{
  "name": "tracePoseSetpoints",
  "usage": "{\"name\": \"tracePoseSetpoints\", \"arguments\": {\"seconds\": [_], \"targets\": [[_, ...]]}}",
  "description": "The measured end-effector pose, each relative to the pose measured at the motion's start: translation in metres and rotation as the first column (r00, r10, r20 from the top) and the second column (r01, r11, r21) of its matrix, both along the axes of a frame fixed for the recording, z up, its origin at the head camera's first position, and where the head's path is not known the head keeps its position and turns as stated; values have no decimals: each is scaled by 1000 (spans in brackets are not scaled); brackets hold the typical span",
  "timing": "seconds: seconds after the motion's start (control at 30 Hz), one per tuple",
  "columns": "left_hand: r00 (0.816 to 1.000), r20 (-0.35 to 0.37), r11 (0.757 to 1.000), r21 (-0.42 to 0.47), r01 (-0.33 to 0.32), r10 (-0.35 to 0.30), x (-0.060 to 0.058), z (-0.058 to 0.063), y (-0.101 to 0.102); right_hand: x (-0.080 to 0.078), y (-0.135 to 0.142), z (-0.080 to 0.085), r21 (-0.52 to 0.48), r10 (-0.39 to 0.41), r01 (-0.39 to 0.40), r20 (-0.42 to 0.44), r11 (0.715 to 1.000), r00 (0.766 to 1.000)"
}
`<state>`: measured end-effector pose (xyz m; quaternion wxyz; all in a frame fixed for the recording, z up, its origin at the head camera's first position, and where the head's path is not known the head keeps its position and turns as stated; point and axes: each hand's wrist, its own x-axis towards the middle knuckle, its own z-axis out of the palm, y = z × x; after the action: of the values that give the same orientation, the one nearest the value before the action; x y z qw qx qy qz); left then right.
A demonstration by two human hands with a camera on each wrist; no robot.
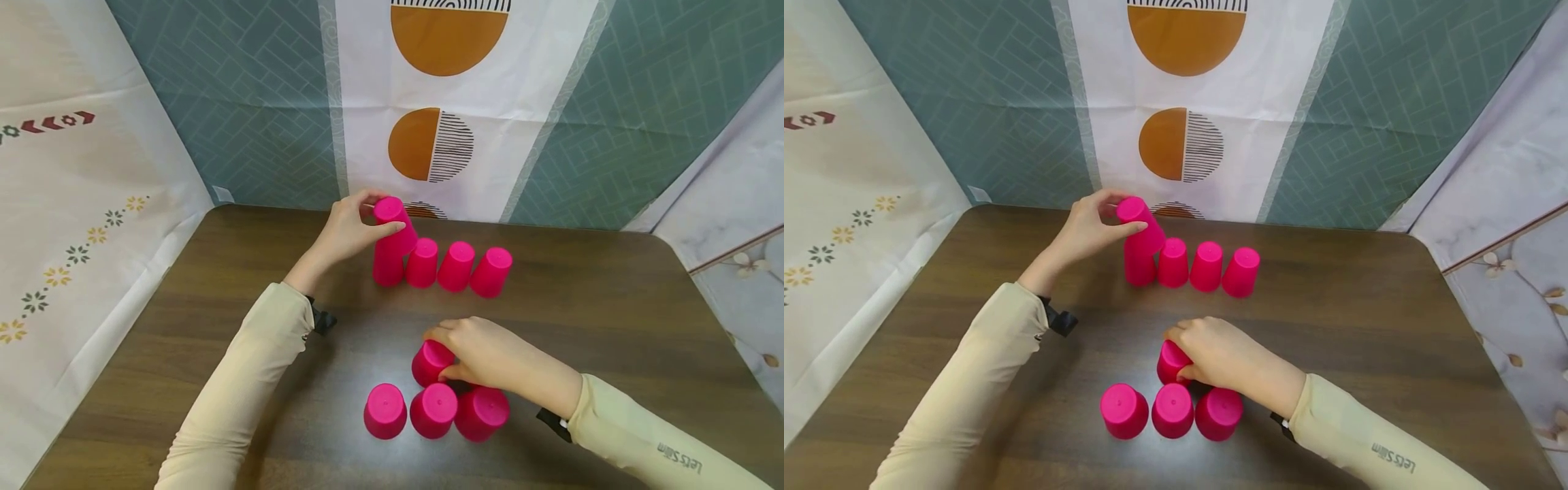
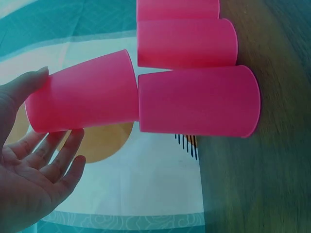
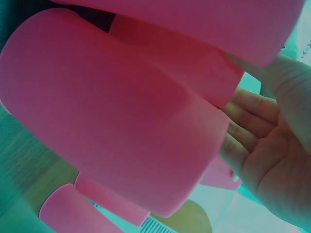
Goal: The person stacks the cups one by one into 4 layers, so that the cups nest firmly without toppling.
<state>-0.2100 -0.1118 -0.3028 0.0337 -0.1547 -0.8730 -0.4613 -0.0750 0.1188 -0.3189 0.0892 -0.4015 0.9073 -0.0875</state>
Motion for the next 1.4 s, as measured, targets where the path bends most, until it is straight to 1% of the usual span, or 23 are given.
{"name": "tracePoseSetpoints", "arguments": {"seconds": [0.13, 0.33, 0.47, 0.6, 0.8, 0.93, 1.07, 1.2, 1.27, 1.33, 1.4], "targets": [[1000, 11, 1000, 4, 10, -10, -4, 0, 6, 0, -2, 1, 15, 3, -3, -6, 1000, 1000], [998, -11, 998, -1, 60, -60, -7, -1, 17, -1, -3, 1, 28, 20, -19, -42, 999, 999], [998, -3, 998, 4, 61, -61, -7, -2, 23, -2, -3, 3, 35, 19, -17, -40, 999, 999], [999, 3, 999, 0, 54, -54, -6, -1, 25, -3, -3, 4, 39, 9, -8, -35, 999, 999], [996, 14, 996, 5, 93, -93, -5, -3, 26, -2, -2, 2, 26, 3, -2, -33, 1000, 999], [993, 4, 993, 10, 114, -114, -4, -7, 26, -1, 0, 0, -2, -8, 7, -19, 1000, 1000], [993, -5, 993, 0, 114, -114, -5, -10, 25, 2, 3, -2, -42, -22, 22, -5, 999, 1000], [995, 7, 995, 4, 100, -100, -5, -13, 22, 3, 7, -5, -72, -9, 7, -19, 997, 1000], [996, 12, 996, 6, 85, -85, -3, -13, 19, 2, 10, -6, -89, 6, -9, -31, 996, 999], [997, -4, 997, -2, 75, -75, 1, -12, 15, 0, 14, -4, -113, 12, -17, -43, 993, 999], [997, -30, 998, -9, 65, -65, 8, -11, 11, -3, 18, -1, -138, 3, -10, -54, 990, 999]]}}
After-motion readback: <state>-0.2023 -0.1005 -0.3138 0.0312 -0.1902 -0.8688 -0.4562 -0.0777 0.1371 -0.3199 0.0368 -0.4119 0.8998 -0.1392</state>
